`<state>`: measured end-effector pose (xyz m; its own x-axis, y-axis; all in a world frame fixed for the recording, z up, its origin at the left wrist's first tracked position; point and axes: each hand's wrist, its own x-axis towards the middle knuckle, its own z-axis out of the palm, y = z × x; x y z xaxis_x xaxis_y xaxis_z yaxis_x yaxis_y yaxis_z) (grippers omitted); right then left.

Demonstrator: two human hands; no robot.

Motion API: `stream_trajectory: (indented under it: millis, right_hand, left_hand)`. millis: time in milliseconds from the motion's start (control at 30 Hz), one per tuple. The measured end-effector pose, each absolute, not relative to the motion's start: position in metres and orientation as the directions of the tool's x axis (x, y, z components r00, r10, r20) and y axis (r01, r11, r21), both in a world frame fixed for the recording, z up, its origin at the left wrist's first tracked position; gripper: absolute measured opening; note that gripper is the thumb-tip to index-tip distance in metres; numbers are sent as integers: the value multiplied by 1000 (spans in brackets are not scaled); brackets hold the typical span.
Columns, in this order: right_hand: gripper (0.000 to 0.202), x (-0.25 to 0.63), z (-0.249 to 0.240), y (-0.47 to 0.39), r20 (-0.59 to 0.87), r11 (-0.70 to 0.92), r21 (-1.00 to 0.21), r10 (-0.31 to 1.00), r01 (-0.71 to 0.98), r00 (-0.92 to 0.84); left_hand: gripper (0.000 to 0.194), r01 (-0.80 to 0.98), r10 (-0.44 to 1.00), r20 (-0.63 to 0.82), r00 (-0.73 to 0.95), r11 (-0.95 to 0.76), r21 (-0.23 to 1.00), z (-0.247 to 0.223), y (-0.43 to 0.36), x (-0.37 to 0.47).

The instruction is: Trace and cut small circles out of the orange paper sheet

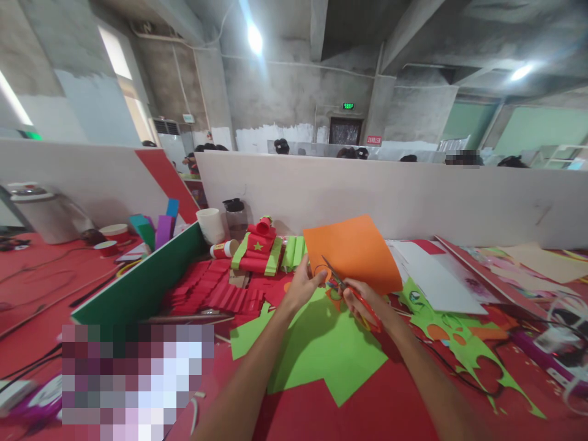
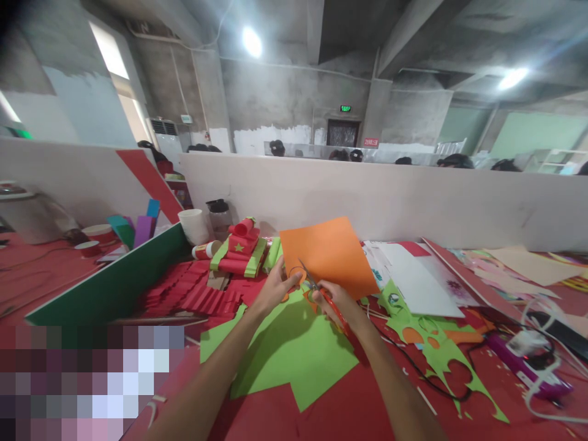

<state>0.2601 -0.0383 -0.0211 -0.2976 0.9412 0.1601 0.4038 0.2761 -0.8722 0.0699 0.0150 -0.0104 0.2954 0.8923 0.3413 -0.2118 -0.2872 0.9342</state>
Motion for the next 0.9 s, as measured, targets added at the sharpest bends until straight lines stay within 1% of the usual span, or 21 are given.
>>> stream_trajectory:
  millis: [100,233,500,700,800,900]
  right_hand:
    - [51,261,-19,-39,157,283,-866,936,412,-314]
    - [46,263,-19,-38,178,310,-843,932,440,-316]
    - [44,267,-22,-32,190,318,-833,933,453,-306]
    - [44,264,-21,-33,195,307,-835,941,456,-275]
    - [45,263,-20,-35,197,302,-840,943,450,-267]
    - [48,260,-18,-38,191,293,-872,941,393,-278]
  left_hand:
    - [68,-221,887,338,315,-278,935,-13,18,69]
    - [62,-177,886,329,328,-285,942,-17,21,67]
    - [62,-176,884,320,340,-274,945,-16,19,67]
    - [50,-118,913,294,283,-271,955,-13,13,66]
    - [51,-138,918,305,253,-278,951,-11,11,68]
    - [51,-177,915,331,229,-295,939,-9,10,71]
